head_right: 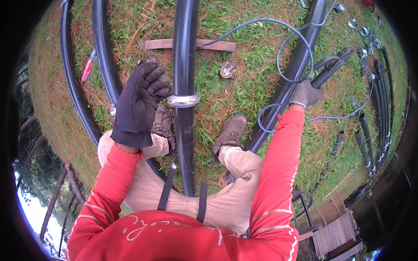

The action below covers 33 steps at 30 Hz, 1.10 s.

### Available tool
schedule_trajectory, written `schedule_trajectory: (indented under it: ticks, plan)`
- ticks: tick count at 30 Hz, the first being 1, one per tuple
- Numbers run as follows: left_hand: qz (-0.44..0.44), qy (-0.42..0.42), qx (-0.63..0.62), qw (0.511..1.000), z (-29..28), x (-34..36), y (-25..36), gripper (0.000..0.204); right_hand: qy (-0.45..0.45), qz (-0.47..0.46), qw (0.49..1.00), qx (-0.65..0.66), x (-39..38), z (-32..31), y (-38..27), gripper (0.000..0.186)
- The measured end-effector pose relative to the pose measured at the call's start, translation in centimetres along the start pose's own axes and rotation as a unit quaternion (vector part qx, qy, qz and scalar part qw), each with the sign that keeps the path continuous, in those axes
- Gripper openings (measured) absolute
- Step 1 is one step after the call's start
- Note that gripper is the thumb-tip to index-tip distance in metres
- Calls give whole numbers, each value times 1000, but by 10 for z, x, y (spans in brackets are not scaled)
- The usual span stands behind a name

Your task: The person joins segments of black pipe by welding the metal joints together using a welding electrode and holder, moving the electrode around the circumference of the joint while holding the pipe steady by hand.

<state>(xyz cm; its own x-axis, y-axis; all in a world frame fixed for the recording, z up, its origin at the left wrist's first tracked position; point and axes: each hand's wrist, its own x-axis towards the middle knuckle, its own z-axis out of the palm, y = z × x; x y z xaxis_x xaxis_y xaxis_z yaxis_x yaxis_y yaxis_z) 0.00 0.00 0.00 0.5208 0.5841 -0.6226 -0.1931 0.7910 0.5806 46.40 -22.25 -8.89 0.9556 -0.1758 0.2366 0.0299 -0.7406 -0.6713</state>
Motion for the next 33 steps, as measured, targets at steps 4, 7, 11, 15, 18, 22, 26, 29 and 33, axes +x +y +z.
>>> schedule_trajectory:
  ticks: [4, 7, 11, 15, 18, 22, 26, 29, 33]
  plan:
    - [65, -32, -7, 997, -27, -17, 4, 54, 5, -34, 988, 149, -32, -5, 19, 45]
    - [54, -115, -24, 992, -33, 16, -2, 54, -27, -63, 927, 368, 27, 1, 15, 28]
    - [75, -155, -10, 985, -48, 42, 2, 51, 24, -73, 964, 256, 17, -18, -48, 25]
    - [118, -113, 58, 985, -64, 55, -8, 45, -42, -74, 925, 371, 37, -50, -75, 32]
    - [121, -88, 55, 987, -66, 75, -14, 42, -266, -93, 912, 297, 183, -112, -22, 27]
    - [174, 25, 235, 956, -48, 59, -3, 43, -573, -42, 649, 499, 146, -132, -10, 30]
    - [132, 135, 278, 942, -57, 69, -11, 48, -470, 31, 780, 413, -1, -154, -23, 42]
    - [42, 180, 227, 956, -122, 64, -45, 57, -463, 60, 806, 364, -99, -149, -4, 46]
    - [-99, 141, 228, 958, -115, 34, -66, 77, -528, 79, 814, 228, -173, -146, 1, 46]
